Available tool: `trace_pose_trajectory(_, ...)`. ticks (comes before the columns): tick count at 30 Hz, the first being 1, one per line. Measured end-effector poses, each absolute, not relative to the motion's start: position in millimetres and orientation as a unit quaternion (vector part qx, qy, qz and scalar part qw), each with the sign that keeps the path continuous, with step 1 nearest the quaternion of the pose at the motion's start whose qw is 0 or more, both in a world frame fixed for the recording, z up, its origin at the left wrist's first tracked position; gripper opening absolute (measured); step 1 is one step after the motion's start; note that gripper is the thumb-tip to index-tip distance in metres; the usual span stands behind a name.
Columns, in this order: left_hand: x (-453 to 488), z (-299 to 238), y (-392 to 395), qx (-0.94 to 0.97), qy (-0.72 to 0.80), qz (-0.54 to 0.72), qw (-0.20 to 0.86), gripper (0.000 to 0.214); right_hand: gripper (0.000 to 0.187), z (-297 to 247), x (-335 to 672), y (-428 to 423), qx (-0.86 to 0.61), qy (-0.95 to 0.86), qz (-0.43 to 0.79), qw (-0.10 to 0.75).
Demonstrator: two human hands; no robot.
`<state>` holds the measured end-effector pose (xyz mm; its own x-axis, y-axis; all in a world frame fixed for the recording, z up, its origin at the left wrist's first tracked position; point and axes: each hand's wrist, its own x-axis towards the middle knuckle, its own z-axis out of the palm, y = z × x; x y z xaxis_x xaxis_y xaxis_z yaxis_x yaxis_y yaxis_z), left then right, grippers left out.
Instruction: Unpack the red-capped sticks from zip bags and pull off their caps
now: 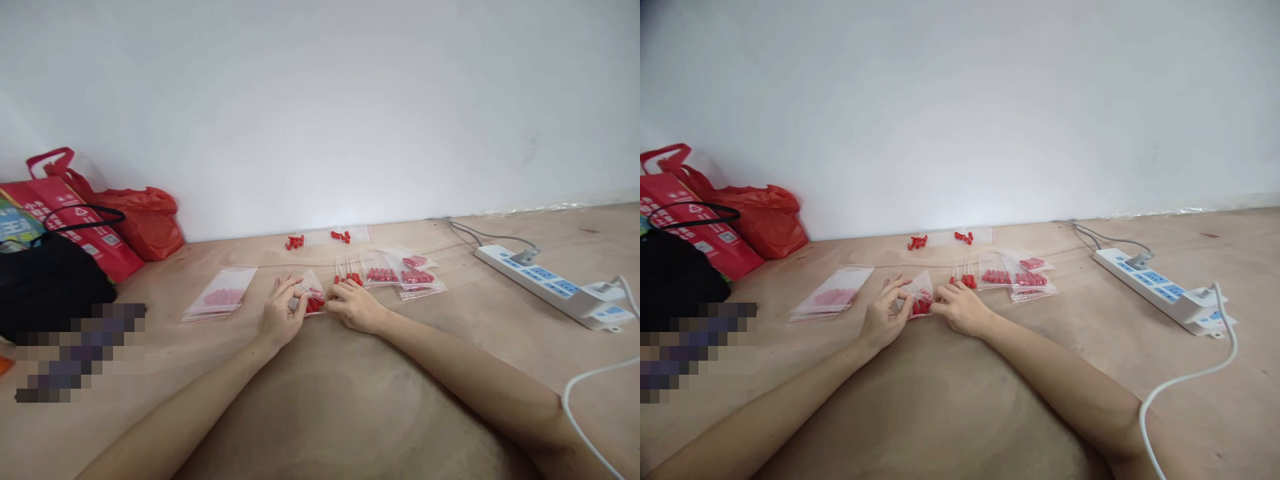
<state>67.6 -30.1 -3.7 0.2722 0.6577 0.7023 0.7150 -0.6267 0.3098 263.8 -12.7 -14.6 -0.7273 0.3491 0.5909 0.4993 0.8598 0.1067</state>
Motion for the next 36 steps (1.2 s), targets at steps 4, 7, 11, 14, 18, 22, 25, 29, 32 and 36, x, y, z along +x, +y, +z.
trace_pose_trajectory(4, 55.4, -1.4, -22.0, -0.864, -0.378, -0.332, -0.028, 0.022, 0.013, -14.4, 274.6, -12.6, -0.221, -0.923, 0.029, 0.312)
trace_pose_trajectory(7, 45.8, 0.1, -11.7, -0.88, -0.407, -0.24, -0.05, 0.037, 0.014, -13.4, 274.5, -15.3, -0.25, -0.894, 0.117, 0.352)
trace_pose_trajectory(11, 40.3, 4.5, -6.4, -0.905, -0.391, -0.162, -0.046, 0.041, 0.023, -17.0, 267.4, -17.9, -0.337, -0.839, 0.162, 0.396)
trace_pose_trajectory(14, 40.4, 8.7, -11.1, -0.913, -0.374, -0.156, -0.04, 0.044, 0.013, -21.9, 264.0, -17.4, -0.377, -0.817, 0.17, 0.401)
trace_pose_trajectory(18, 41.0, 12.5, -20.9, -0.922, -0.35, -0.146, -0.071, 0.047, 0.009, -22.2, 265.3, -17.4, -0.405, -0.829, 0.136, 0.361)
trace_pose_trajectory(22, 41.7, 12.8, -26.9, -0.914, -0.368, -0.145, -0.085, 0.045, 0.027, -13.3, 267.5, -22.9, -0.412, -0.847, 0.145, 0.304)
trace_pose_trajectory(25, 43.1, 11.9, -28.0, -0.91, -0.38, -0.146, -0.079, 0.043, 0.035, -5.9, 267.3, -28.0, -0.417, -0.853, 0.159, 0.27)
trace_pose_trajectory(29, 44.6, 10.9, -27.9, -0.904, -0.388, -0.159, -0.079, 0.04, 0.051, -0.6, 266.6, -30.9, -0.442, -0.841, 0.166, 0.265)
trace_pose_trajectory(32, 44.4, 10.0, -28.2, -0.902, -0.388, -0.17, -0.083, 0.039, 0.047, -0.5, 266.3, -30.1, -0.433, -0.843, 0.174, 0.267)
trace_pose_trajectory(36, 43.4, 8.2, -28.2, -0.896, -0.396, -0.183, -0.088, 0.041, 0.029, -2.6, 264.8, -28.0, -0.419, -0.845, 0.208, 0.261)
